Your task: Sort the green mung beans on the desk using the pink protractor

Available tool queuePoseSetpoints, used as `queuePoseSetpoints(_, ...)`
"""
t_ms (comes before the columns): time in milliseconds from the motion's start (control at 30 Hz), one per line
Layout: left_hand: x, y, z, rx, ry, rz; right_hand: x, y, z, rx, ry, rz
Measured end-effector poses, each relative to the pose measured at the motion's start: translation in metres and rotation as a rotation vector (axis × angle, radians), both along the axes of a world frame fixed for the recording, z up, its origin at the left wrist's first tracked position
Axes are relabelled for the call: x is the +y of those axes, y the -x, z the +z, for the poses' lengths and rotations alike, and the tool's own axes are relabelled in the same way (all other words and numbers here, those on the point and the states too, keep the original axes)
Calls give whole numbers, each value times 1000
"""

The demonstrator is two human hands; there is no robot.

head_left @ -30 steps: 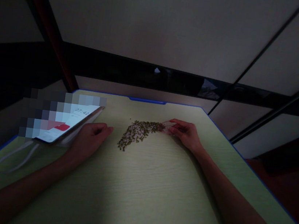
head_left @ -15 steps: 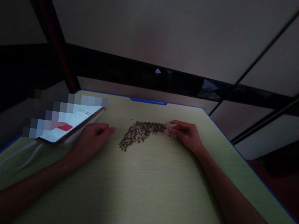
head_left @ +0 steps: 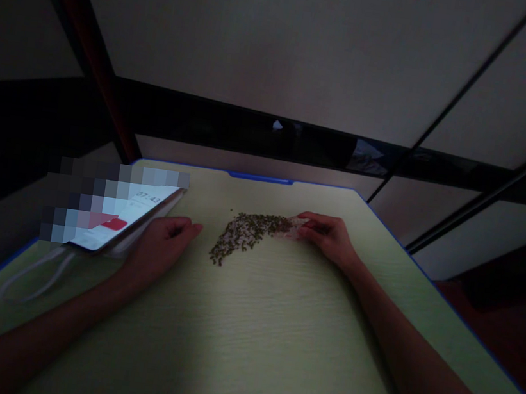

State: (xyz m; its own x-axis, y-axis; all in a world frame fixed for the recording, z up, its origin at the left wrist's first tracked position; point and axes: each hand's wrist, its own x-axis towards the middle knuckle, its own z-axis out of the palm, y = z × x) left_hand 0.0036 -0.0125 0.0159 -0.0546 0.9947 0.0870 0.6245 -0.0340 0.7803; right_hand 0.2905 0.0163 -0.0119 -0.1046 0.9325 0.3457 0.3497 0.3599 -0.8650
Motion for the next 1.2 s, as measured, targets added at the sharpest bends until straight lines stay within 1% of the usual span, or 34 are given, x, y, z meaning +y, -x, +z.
queuePoseSetpoints(233,2,2,-3,14,9,-14,0,0,1,-13,14,-1)
queuePoseSetpoints(433,1,1,-1,15,9,-13,1,2,0,-2,13,-39)
queuePoseSetpoints(700,1,2,-3,9,-2,-36,0,3,0,8,35,4)
queuePoseSetpoints(833,0,1,-1,20,-3,-27,0,3,0,19,51,27)
queuePoseSetpoints(1033,0,1,-1,18,2,-18,0,6,-2,37,41,18)
queuePoseSetpoints(1200,-1,1,0,40,11,-24,-2,8,-2,45,65,19)
